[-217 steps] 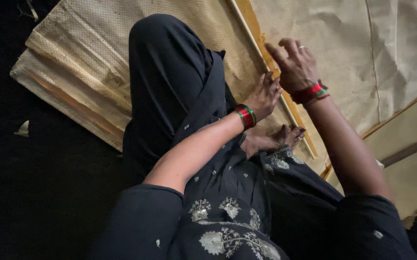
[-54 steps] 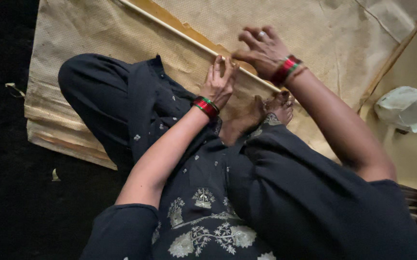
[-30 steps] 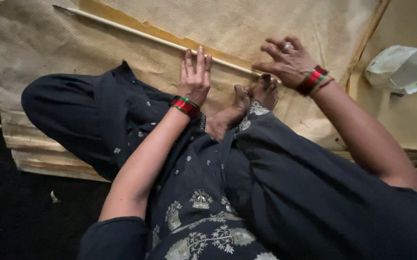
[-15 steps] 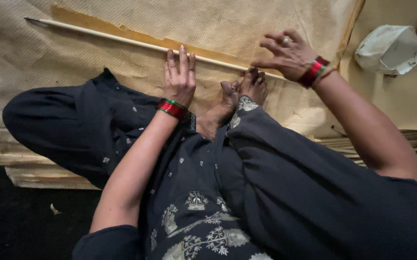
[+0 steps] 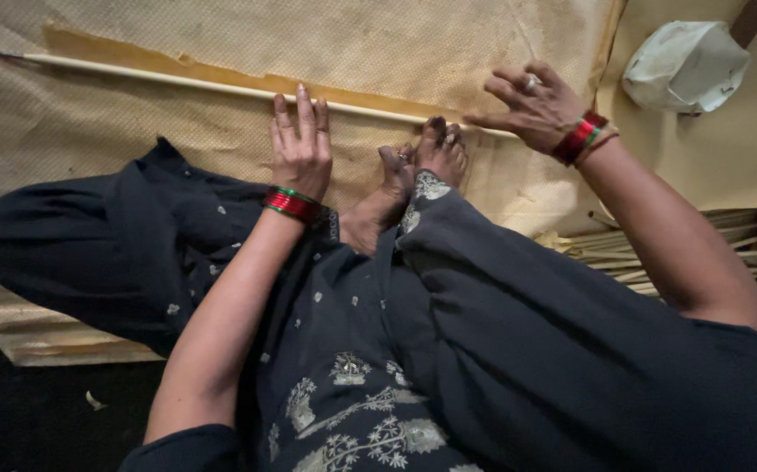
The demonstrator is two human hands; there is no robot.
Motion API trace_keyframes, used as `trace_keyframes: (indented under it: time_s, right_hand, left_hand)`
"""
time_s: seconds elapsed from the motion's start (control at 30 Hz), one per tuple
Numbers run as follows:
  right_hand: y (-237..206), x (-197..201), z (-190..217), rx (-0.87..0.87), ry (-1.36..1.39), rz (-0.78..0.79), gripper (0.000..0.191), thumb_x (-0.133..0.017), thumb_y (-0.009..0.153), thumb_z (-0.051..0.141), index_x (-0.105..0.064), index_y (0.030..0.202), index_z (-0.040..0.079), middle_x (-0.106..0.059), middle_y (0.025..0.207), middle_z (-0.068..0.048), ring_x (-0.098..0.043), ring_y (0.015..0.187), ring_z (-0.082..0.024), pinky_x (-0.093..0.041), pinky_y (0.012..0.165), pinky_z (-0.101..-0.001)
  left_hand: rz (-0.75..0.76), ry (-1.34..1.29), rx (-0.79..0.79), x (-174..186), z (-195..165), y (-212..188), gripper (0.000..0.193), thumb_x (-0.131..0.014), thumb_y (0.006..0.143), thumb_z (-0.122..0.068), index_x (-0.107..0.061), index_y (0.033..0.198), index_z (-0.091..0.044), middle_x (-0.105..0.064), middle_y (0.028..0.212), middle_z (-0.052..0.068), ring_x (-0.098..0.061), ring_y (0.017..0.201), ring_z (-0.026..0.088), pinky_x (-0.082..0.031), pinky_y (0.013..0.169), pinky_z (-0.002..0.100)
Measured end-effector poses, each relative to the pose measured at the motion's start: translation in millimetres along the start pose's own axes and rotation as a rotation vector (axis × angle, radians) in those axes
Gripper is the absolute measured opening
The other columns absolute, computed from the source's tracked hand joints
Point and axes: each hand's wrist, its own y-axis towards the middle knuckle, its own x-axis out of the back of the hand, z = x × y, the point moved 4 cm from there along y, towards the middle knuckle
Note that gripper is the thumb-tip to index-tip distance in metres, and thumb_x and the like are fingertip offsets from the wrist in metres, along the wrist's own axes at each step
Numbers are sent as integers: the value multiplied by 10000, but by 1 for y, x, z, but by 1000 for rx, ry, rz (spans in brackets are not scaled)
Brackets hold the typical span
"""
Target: The person sits on the floor and rolls a sheet of paper around a thin wooden stick, smoothing and pressing the paper with both hands to form a tight roll. They then set the finished stick aside with a pile of similar sticks and reach for another paper sheet.
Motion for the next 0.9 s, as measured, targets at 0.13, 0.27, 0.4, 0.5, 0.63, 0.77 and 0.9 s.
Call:
trace_keyframes:
  time_s: [0.13, 0.27, 0.4, 0.5, 0.63, 0.77, 0.9]
  right_hand:
    - [-33, -1, -6, -23, -45, 89, 616, -596, 935, 136, -561, 1438, 489, -525, 1400, 12, -458, 1407, -160, -316, 1161, -401]
    - [-48, -2, -6, -34, 75, 100, 588, -605, 898, 130, -577, 1411, 416, -525, 1418, -17, -459, 1431, -180, -303, 1184, -424]
    - [-48, -8, -3, -26, -103, 1, 644, -580, 939, 173, -536, 1516, 457, -512, 1411, 9, -446, 1403, -169, -278, 1183, -404]
    - [-59, -14, -2, -32, -193, -3, 577, -549, 1002, 236, -507, 1526, 473, -495, 1397, 15, -427, 1408, -155, -273, 1177, -406]
    - [-85, -18, -4, -55, -213, 99, 575, -543, 996, 241, -488, 1520, 470, -486, 1411, 24, -422, 1413, -147, -276, 1161, -395]
    - [-91, -21, 0, -77, -141, 148, 524, -556, 1000, 217, -504, 1464, 454, -487, 1403, 15, -427, 1400, -166, -284, 1186, -404]
    - [-93, -24, 4, -85, -199, 11, 624, -552, 967, 192, -514, 1516, 485, -491, 1440, 22, -424, 1404, -162, -286, 1175, -395]
  left_hand:
    - [-19, 14, -8, 1, 0, 0, 477, -508, 1087, -124, -518, 1541, 25, -401, 1611, 283, -337, 1462, 579, -452, 1123, 619]
    - [-31, -11, -10, 4, 1, -1, 471, -506, 1104, -125, -516, 1549, 31, -395, 1613, 298, -339, 1455, 586, -449, 1118, 622]
    - [12, 4, -17, 6, 2, -2, 477, -502, 1098, -107, -515, 1554, 31, -390, 1622, 297, -343, 1460, 581, -463, 1106, 617]
    - [4, 24, -20, 8, 2, -1, 481, -501, 1095, -112, -511, 1554, 32, -383, 1620, 296, -342, 1452, 582, -477, 1095, 617]
    - [8, 52, -19, 8, 2, -1, 479, -499, 1109, -102, -501, 1570, 28, -378, 1627, 292, -346, 1453, 581, -485, 1073, 609]
    - [22, 22, -20, 6, 3, -2, 474, -501, 1115, -93, -500, 1572, 33, -390, 1627, 301, -355, 1457, 581, -487, 1070, 602]
    - [-14, 44, -31, 7, 3, -4, 455, -506, 1125, -103, -516, 1560, 32, -395, 1626, 289, -347, 1459, 577, -472, 1119, 606]
